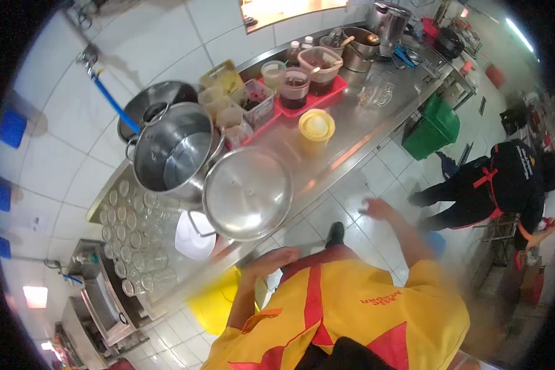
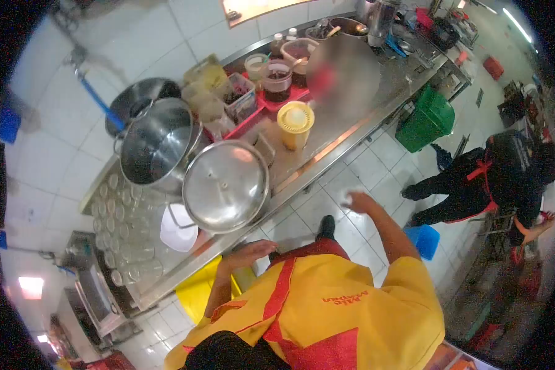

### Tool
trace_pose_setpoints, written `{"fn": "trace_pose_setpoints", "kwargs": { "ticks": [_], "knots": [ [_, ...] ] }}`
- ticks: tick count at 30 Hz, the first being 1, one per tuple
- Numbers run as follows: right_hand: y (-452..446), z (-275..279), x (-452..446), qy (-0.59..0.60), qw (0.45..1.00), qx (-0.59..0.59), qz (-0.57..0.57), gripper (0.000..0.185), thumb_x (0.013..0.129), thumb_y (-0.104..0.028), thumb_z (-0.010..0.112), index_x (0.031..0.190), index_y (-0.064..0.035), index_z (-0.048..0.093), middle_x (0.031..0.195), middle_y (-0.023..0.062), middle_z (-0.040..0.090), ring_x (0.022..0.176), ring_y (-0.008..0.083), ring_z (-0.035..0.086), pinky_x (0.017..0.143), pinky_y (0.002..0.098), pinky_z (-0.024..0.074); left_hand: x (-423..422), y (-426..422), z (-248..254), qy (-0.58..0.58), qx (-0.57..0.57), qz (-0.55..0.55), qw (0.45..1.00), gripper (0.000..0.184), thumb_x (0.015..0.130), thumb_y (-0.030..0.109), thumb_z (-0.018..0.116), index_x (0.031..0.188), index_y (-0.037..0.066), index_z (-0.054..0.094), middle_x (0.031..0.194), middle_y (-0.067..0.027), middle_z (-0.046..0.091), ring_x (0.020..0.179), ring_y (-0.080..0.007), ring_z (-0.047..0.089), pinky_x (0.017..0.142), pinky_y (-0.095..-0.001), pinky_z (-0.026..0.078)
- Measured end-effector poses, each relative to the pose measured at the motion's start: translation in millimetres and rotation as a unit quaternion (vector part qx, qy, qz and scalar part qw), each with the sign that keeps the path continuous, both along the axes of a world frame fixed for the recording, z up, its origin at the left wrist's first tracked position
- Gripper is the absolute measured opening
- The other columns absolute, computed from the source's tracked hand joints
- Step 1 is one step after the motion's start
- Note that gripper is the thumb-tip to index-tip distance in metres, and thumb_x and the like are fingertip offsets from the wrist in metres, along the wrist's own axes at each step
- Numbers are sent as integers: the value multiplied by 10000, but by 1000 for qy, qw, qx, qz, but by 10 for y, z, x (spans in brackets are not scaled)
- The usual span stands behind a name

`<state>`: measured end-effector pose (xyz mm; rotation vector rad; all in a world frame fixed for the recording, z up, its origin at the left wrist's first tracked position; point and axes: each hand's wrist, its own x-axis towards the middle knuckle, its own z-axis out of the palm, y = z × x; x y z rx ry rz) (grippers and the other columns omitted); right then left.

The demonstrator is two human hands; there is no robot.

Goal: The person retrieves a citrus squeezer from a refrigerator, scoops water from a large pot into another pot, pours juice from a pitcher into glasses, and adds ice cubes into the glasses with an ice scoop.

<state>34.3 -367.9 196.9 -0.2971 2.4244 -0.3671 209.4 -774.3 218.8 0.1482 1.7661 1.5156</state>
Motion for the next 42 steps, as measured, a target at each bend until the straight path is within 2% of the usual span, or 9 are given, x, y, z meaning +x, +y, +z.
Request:
{"fn": "trace_pose_setpoints", "kwargs": {
  "ticks": [5,7,12,15,24,27,33,40,42],
  "knots": [
    [-894,1054,-1261,458,823,-299,153,825,628,-491,769,1263,-51,478,1219,205,518,1135,356,493,974,437,381,-978,887,438,14,56,40,998,463,956,346,477,1313,53,444,1240,-98,525,1173,-188,464,1000,-307,351],
    [-1202,1263,-1559,447,828,-310,136,967,554,-630,736,1305,-91,453,1352,243,380,1213,421,395,993,519,322,-1383,1162,354,65,1,74,995,473,938,298,518,1300,6,432,1208,-95,545,1121,-160,491,975,-293,372],
    [-1381,1149,-1977,394,885,-173,177,887,613,-523,741,1330,-103,431,1369,251,356,1222,407,378,981,541,312,-2224,1705,117,295,-113,471,824,410,937,283,512,1202,-28,490,1091,-123,569,1004,-175,518,883,-308,412],
    [-1269,1093,-2093,307,901,-246,182,843,596,-450,752,1303,-95,459,1347,247,382,1209,393,391,961,529,338,-2442,1896,402,206,-80,452,864,377,941,290,509,1146,-28,511,1015,-103,570,944,-165,515,850,-306,409],
    [-764,1112,-3012,307,815,-485,85,703,578,-386,772,1137,-38,523,1158,218,494,1036,361,526,866,433,448,-2855,2177,-77,191,-121,567,792,276,946,257,458,1025,-1,515,965,-87,565,914,-159,509,828,-297,397],
    [-452,647,-3466,294,855,-426,21,729,598,-393,772,1167,-27,500,1167,216,490,1060,371,514,894,452,433,-3105,2294,-217,224,-85,639,731,272,954,256,420,1030,8,503,929,-86,566,876,-174,532,800,-310,408],
    [-30,25,-3814,269,916,-214,208,773,629,-423,768,1214,-23,462,1225,224,458,1100,369,494,930,464,408,-3509,2550,-97,231,1,670,706,251,960,245,379,1012,19,476,802,-87,559,755,-186,561,752,-306,426],
    [-249,1601,-4879,257,880,-292,271,211,803,-243,608,860,-41,622,873,178,630,854,336,607,708,443,492,-3695,2534,-207,273,-25,687,673,268,952,282,370,967,39,483,720,-67,529,673,-172,553,692,-318,442],
    [-303,2150,-5370,428,802,-362,204,187,805,-209,578,754,-33,612,775,176,622,748,322,613,641,450,486,-3715,2587,-213,271,-14,705,656,284,947,299,375,946,39,490,721,-62,498,619,-161,526,657,-315,454]
  ]
}}
